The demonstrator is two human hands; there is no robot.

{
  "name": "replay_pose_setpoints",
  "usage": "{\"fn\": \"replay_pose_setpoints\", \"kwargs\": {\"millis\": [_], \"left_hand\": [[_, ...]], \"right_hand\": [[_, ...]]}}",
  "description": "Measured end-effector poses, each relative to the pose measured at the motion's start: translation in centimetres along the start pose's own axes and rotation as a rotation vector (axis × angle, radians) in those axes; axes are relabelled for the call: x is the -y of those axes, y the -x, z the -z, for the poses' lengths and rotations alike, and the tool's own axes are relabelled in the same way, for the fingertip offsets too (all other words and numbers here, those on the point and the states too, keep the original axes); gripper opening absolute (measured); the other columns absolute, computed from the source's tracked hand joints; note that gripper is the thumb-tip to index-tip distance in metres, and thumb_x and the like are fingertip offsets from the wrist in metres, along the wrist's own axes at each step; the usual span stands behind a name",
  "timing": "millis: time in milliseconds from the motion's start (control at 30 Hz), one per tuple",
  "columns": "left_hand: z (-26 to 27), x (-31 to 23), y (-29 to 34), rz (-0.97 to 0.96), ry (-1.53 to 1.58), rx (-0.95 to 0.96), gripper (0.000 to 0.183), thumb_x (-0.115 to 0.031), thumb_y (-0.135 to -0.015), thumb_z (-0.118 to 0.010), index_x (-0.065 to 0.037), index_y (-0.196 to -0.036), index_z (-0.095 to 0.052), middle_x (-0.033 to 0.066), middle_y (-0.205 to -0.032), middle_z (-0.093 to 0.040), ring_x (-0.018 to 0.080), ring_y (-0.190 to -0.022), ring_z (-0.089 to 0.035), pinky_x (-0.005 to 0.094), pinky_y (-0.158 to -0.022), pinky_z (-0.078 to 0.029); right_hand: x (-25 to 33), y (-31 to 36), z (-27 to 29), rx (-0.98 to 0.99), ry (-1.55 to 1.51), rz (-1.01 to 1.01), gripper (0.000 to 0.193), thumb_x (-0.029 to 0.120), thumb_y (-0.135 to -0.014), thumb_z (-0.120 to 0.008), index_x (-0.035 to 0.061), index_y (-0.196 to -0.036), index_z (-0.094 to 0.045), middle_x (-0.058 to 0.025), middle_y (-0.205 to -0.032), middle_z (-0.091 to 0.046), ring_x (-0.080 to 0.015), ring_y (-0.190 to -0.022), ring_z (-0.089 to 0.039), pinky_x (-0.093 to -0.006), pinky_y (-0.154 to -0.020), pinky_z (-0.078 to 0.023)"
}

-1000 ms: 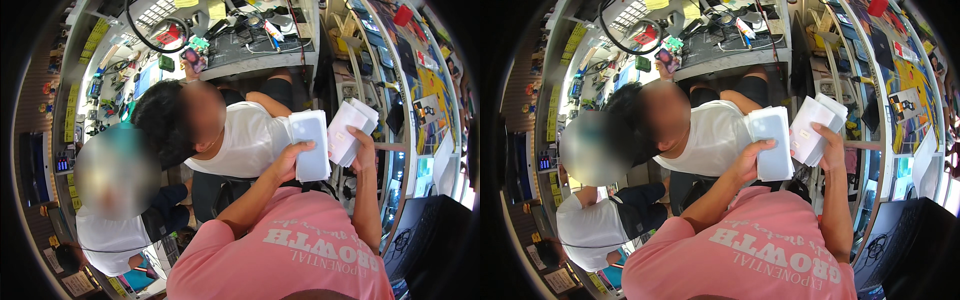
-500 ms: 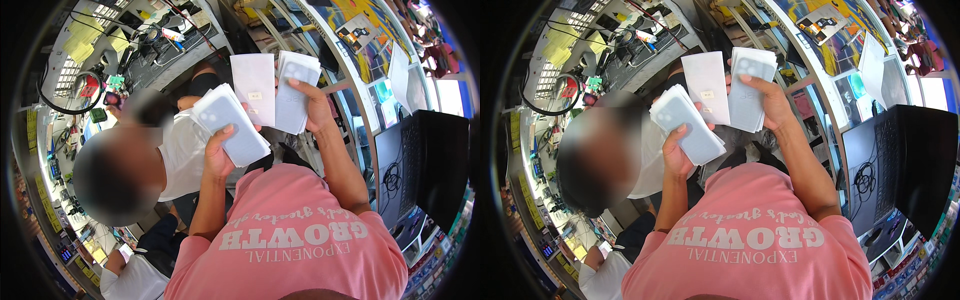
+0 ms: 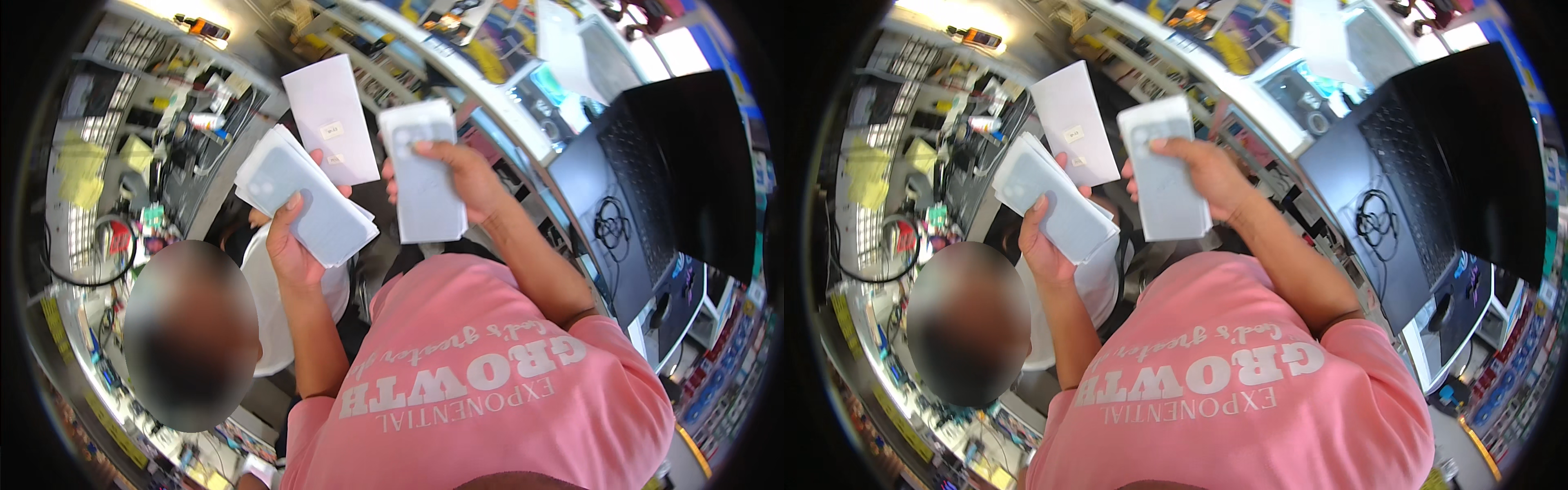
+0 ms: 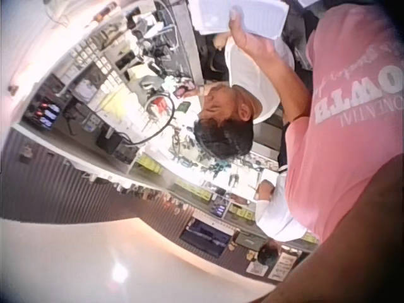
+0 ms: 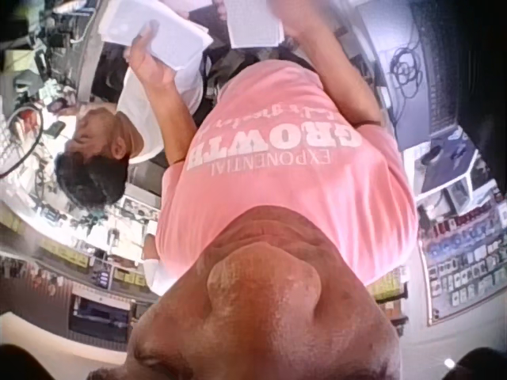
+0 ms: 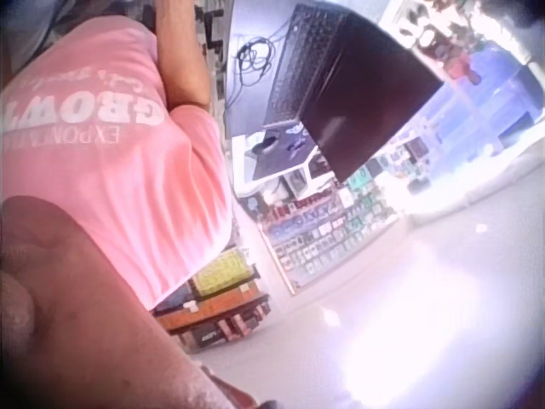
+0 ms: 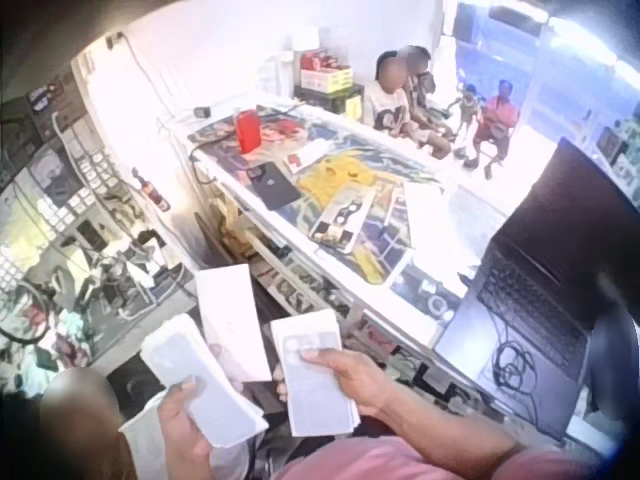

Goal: The person picks up a stack of white papers from a glass display counter, walks to a desk area, and sorts through them while interacting with a seated coworker. They then return to the counter and place the papers back inside the display case.

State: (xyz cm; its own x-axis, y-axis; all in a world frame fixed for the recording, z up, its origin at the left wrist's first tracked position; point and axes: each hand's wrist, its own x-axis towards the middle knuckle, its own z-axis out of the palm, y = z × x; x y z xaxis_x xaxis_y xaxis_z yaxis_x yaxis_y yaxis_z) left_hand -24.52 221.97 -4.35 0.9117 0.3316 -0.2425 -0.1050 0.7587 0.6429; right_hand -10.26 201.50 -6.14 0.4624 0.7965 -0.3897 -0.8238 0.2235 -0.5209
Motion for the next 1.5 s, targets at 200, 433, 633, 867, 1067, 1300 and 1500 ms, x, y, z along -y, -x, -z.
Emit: {"fn": "replay_pose_setpoints", "kwargs": {"millis": [200, 433, 633, 867, 1067, 1300, 1500], "left_hand": [[-7.9, -0.2, -6.6, 0.242, -0.076, 0.253, 0.070, -0.016, -0.092, -0.062, 0.003, -0.152, -0.030, 0.0213, -0.148, -0.049, 0.0352, -0.110, -0.067, 0.0523, -0.092, -0.058], [-12.7, 2.7, -11.7, 0.482, -0.162, 0.433, 0.064, -0.019, -0.093, -0.059, 0.005, -0.148, -0.036, 0.0184, -0.135, -0.058, 0.0353, -0.114, -0.066, 0.0503, -0.093, -0.058], [-14.1, 5.1, -11.8, 0.535, -0.252, 0.422, 0.057, -0.021, -0.094, -0.059, 0.006, -0.141, -0.042, 0.0266, -0.119, -0.065, 0.0370, -0.109, -0.068, 0.0503, -0.093, -0.058], [-15.1, 5.8, -11.1, 0.470, -0.383, 0.382, 0.057, -0.021, -0.094, -0.060, 0.007, -0.140, -0.042, 0.0292, -0.120, -0.064, 0.0374, -0.106, -0.069, 0.0487, -0.093, -0.057], [-14.4, 4.5, -8.5, 0.215, -0.368, 0.310, 0.065, -0.022, -0.091, -0.060, 0.007, -0.145, -0.039, 0.0300, -0.136, -0.056, 0.0335, -0.105, -0.069, 0.0448, -0.092, -0.057], [-6.2, 2.7, -1.3, 0.353, -0.317, 0.165, 0.074, -0.019, -0.085, -0.061, 0.002, -0.151, -0.035, 0.0248, -0.143, -0.052, 0.0348, -0.102, -0.070, 0.0450, -0.087, -0.059], [-4.8, 6.2, 3.1, 0.470, -0.491, -0.067, 0.052, -0.024, -0.089, -0.067, 0.005, -0.130, -0.055, 0.0168, -0.106, -0.070, 0.0264, -0.095, -0.071, 0.0387, -0.083, -0.058]], "right_hand": [[-0.3, 3.1, 1.1, -0.099, 0.017, 0.029, 0.046, 0.030, -0.098, -0.060, -0.0059, -0.127, -0.056, -0.0196, -0.109, -0.069, -0.0286, -0.093, -0.071, -0.0412, -0.086, -0.059], [-0.5, 6.0, 2.6, -0.131, 0.049, 0.063, 0.042, 0.029, -0.098, -0.061, -0.0034, -0.124, -0.057, -0.0154, -0.109, -0.068, -0.0247, -0.094, -0.070, -0.0380, -0.086, -0.058], [-0.2, 6.7, 3.7, -0.106, 0.079, 0.104, 0.045, 0.030, -0.099, -0.060, -0.0031, -0.129, -0.054, -0.0168, -0.110, -0.068, -0.0264, -0.097, -0.070, -0.0401, -0.088, -0.058], [-0.1, 6.5, 4.2, -0.083, 0.050, 0.100, 0.040, 0.028, -0.100, -0.058, -0.0020, -0.126, -0.058, -0.0144, -0.110, -0.070, -0.0227, -0.094, -0.070, -0.0371, -0.085, -0.057], [-0.4, 5.5, 5.0, -0.086, 0.078, 0.079, 0.042, 0.032, -0.100, -0.059, -0.0003, -0.126, -0.058, -0.0136, -0.109, -0.070, -0.0223, -0.094, -0.070, -0.0374, -0.083, -0.058], [-0.7, 3.2, 5.8, 0.007, -0.092, 0.116, 0.056, 0.048, -0.102, -0.054, 0.0046, -0.137, -0.051, -0.0145, -0.118, -0.067, -0.0247, -0.107, -0.068, -0.0408, -0.094, -0.054], [-1.3, 1.3, 3.7, 0.002, -0.117, 0.150, 0.049, 0.044, -0.106, -0.048, 0.0045, -0.134, -0.052, -0.0150, -0.124, -0.065, -0.0250, -0.113, -0.065, -0.0421, -0.098, -0.053]]}}
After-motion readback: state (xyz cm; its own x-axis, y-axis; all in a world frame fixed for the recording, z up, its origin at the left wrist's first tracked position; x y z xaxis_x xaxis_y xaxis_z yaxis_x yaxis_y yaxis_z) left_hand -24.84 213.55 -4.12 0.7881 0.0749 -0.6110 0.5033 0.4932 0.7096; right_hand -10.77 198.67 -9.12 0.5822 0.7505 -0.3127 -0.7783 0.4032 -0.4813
